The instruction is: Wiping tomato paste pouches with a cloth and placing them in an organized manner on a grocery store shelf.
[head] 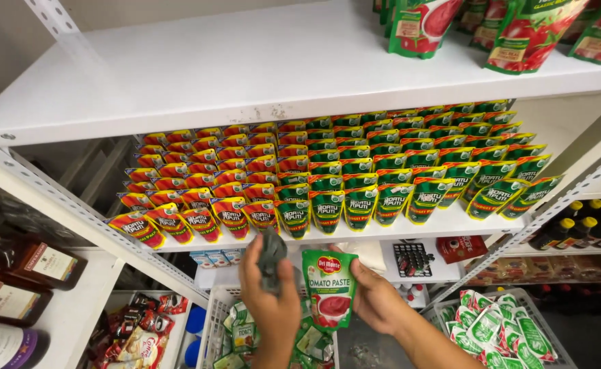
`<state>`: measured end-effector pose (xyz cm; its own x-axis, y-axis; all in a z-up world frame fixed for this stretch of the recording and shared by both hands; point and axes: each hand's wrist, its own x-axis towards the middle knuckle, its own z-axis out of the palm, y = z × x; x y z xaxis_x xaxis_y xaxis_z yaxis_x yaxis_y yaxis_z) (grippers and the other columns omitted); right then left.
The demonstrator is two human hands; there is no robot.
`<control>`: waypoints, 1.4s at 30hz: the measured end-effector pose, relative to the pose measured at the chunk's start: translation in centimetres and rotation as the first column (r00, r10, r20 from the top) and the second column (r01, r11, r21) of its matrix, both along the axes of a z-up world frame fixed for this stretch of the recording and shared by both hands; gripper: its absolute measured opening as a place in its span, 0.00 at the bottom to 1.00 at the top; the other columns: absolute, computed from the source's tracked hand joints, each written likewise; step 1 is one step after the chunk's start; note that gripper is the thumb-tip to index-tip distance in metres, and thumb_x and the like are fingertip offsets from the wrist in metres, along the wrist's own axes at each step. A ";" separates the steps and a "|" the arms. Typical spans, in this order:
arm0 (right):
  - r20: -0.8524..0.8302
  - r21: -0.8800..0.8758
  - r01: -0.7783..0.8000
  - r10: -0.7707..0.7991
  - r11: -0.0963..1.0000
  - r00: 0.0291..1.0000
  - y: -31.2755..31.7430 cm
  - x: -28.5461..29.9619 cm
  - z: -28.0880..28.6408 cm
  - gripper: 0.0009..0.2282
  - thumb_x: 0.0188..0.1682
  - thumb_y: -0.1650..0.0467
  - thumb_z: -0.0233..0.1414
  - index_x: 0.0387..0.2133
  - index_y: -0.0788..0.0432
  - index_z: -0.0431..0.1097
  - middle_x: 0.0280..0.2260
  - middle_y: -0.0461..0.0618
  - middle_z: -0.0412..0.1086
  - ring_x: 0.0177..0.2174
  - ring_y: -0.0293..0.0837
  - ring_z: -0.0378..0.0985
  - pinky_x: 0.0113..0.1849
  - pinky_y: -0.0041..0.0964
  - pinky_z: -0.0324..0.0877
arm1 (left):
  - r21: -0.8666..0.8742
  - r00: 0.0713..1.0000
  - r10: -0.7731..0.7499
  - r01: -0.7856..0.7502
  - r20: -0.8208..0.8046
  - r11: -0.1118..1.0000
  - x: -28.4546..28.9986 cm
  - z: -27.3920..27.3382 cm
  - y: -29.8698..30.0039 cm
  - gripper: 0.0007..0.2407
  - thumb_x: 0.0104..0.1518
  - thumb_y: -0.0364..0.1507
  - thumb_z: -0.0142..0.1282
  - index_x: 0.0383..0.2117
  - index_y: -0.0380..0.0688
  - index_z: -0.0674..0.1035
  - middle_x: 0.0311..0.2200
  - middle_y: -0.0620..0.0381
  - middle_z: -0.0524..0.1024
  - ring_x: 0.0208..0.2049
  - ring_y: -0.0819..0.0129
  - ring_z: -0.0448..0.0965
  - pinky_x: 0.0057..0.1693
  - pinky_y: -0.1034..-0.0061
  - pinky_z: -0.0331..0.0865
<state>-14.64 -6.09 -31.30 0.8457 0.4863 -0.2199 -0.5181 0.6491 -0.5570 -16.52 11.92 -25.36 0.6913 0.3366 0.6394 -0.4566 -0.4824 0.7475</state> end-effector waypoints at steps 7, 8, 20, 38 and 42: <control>-0.047 0.177 -0.016 0.025 0.984 0.999 -0.4 1.0 -2.5 0.26 0.56 0.56 0.41 0.64 0.58 0.59 0.60 0.57 0.66 0.56 0.51 0.70 0.57 0.48 0.63 | 0.549 0.955 -0.266 0.292 -0.129 0.783 0.6 -2.5 -4.9 0.34 0.63 0.47 0.46 0.69 0.33 0.61 0.71 0.35 0.54 0.72 0.32 0.49 0.70 0.43 0.43; -0.077 0.195 0.000 0.016 0.981 0.997 -0.4 1.0 -1.8 0.26 0.56 0.56 0.41 0.63 0.58 0.60 0.59 0.57 0.65 0.55 0.52 0.70 0.57 0.49 0.64 | 0.535 0.937 -0.306 0.347 -0.166 0.771 0.6 -2.5 -4.7 0.33 0.64 0.46 0.47 0.69 0.33 0.61 0.72 0.36 0.55 0.73 0.35 0.50 0.71 0.43 0.43; 0.017 0.215 0.126 -0.133 0.968 0.991 -2.0 3.0 0.5 0.25 0.56 0.57 0.39 0.67 0.47 0.55 0.62 0.52 0.63 0.57 0.50 0.66 0.58 0.51 0.59 | 0.648 0.912 -0.373 0.389 -0.172 0.654 -0.8 -6.6 -2.0 0.28 0.55 0.30 0.55 0.63 0.29 0.65 0.66 0.34 0.61 0.69 0.37 0.58 0.68 0.48 0.54; 0.036 0.141 0.069 -0.075 0.988 0.997 -1.1 2.5 2.6 0.26 0.56 0.57 0.39 0.67 0.50 0.55 0.64 0.50 0.61 0.60 0.49 0.64 0.58 0.51 0.61 | 0.470 0.959 -0.283 0.253 -0.008 0.846 3.0 -3.9 -3.8 0.24 0.62 0.29 0.48 0.64 0.30 0.66 0.67 0.34 0.62 0.70 0.36 0.57 0.70 0.52 0.57; 0.050 0.167 0.065 -0.074 0.984 0.996 -1.7 3.3 2.5 0.26 0.55 0.56 0.38 0.66 0.50 0.54 0.61 0.54 0.64 0.58 0.51 0.68 0.57 0.52 0.63 | 0.150 0.969 -0.212 0.230 -0.129 0.962 2.5 -8.1 -2.3 0.21 0.62 0.29 0.47 0.62 0.32 0.70 0.65 0.37 0.69 0.67 0.45 0.70 0.67 0.57 0.65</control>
